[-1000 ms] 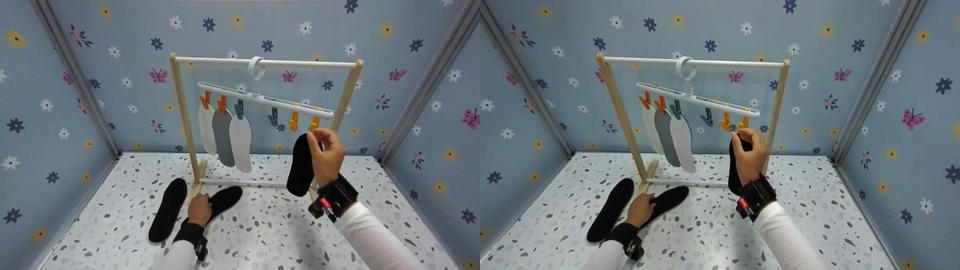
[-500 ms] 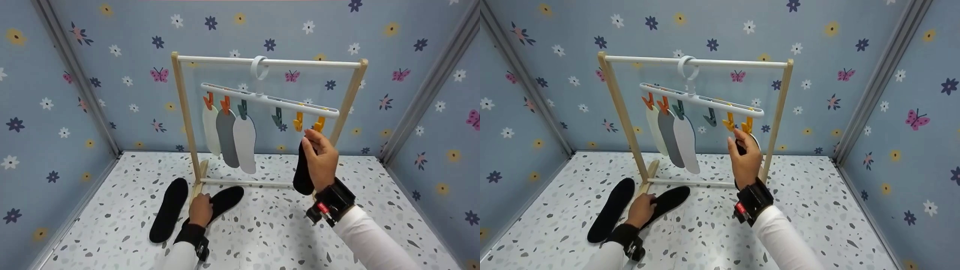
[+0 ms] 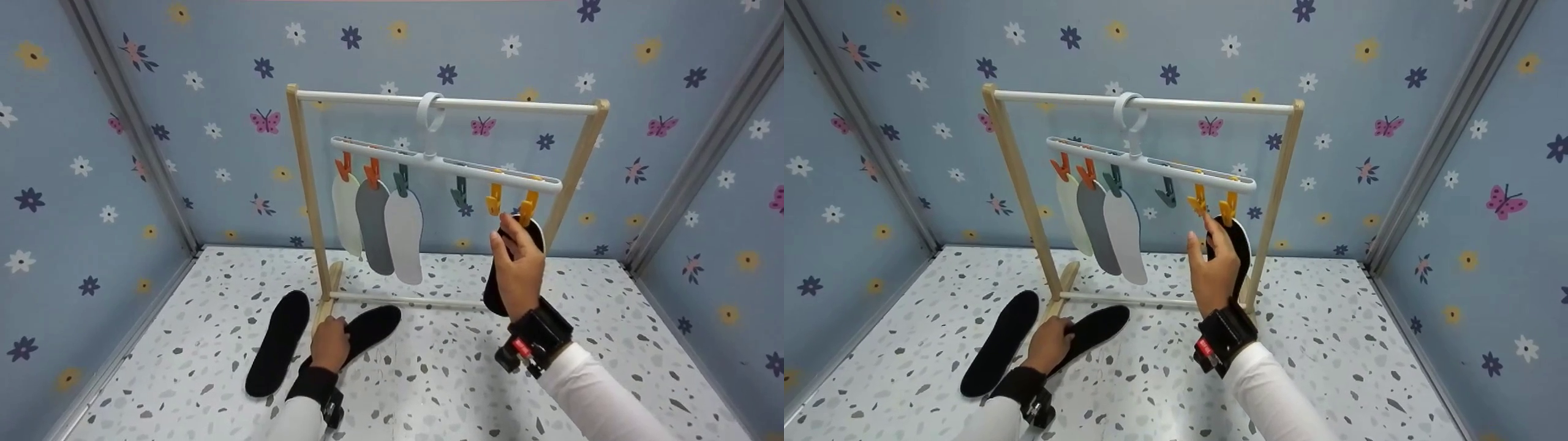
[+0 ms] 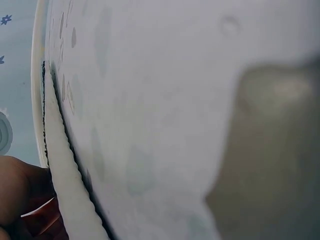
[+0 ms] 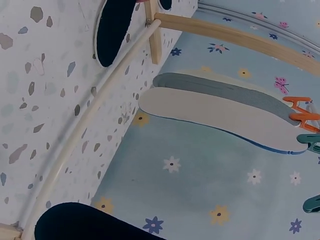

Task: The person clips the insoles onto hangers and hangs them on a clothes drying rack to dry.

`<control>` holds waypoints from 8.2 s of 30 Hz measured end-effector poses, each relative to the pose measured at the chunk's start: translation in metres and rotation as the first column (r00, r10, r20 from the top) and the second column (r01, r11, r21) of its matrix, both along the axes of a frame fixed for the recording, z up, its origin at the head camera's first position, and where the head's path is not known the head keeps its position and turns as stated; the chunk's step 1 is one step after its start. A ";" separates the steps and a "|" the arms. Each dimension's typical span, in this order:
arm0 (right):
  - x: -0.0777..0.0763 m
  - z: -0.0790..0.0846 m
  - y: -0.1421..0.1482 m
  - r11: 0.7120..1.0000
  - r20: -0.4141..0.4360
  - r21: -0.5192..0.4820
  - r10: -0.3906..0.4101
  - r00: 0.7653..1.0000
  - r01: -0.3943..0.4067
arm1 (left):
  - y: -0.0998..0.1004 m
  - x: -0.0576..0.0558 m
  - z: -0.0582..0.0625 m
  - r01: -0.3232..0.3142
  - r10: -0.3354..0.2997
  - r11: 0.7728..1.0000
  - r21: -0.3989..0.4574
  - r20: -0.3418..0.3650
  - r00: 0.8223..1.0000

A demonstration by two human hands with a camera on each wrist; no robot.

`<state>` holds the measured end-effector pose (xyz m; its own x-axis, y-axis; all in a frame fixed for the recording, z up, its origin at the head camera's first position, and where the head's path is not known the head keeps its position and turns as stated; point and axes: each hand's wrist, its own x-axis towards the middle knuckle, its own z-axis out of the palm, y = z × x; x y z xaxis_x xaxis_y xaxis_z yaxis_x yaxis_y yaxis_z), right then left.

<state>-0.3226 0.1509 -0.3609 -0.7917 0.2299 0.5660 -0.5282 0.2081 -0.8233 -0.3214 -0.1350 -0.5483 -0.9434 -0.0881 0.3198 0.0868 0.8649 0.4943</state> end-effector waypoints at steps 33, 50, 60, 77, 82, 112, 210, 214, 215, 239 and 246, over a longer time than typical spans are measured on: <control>-0.028 0.017 -0.008 0.999 0.100 -0.038 0.026 0.995 -0.022 | -0.003 0.001 -0.003 0.007 -0.007 0.999 -0.041 -0.017 1.000; -0.054 0.035 -0.001 0.999 0.209 -0.005 0.033 0.977 -0.032 | -0.002 -0.002 -0.003 0.008 -0.008 0.999 -0.031 0.007 1.000; -0.065 0.045 -0.003 0.999 0.228 -0.029 -0.013 0.974 0.020 | -0.002 -0.001 0.000 0.003 -0.003 0.999 -0.039 0.014 1.000; -0.067 0.046 0.003 1.000 0.186 -0.010 0.010 0.982 -0.008 | -0.001 0.000 -0.002 0.005 -0.006 0.998 -0.064 -0.012 1.000; -0.067 0.046 0.004 1.000 0.179 -0.005 -0.002 0.984 0.003 | -0.002 -0.001 -0.003 0.011 -0.011 0.997 -0.072 -0.003 1.000; -0.068 0.050 -0.002 0.997 0.175 -0.083 0.026 0.984 -0.011 | -0.009 -0.007 0.014 0.040 -0.043 0.999 0.023 0.142 0.989; -0.056 0.057 -0.005 0.943 0.245 -0.323 0.162 0.956 -0.077 | 0.119 -0.008 0.114 0.214 -0.244 0.627 0.749 -0.073 0.967; -0.057 0.057 -0.005 0.940 0.236 -0.333 0.154 0.959 -0.069 | 0.122 -0.008 0.115 0.227 -0.245 0.620 0.751 -0.090 0.965; -0.057 0.057 -0.006 0.941 0.236 -0.333 0.150 0.960 -0.065 | 0.123 -0.009 0.115 0.230 -0.243 0.620 0.750 -0.095 0.965; -0.057 0.059 -0.007 0.946 0.246 -0.320 0.133 0.960 -0.049 | 0.132 -0.015 0.121 0.213 -0.247 0.588 0.780 -0.078 0.966; -0.057 0.059 -0.006 0.941 0.232 -0.334 0.139 0.963 -0.056 | 0.135 -0.015 0.123 0.223 -0.227 0.593 0.774 -0.106 0.968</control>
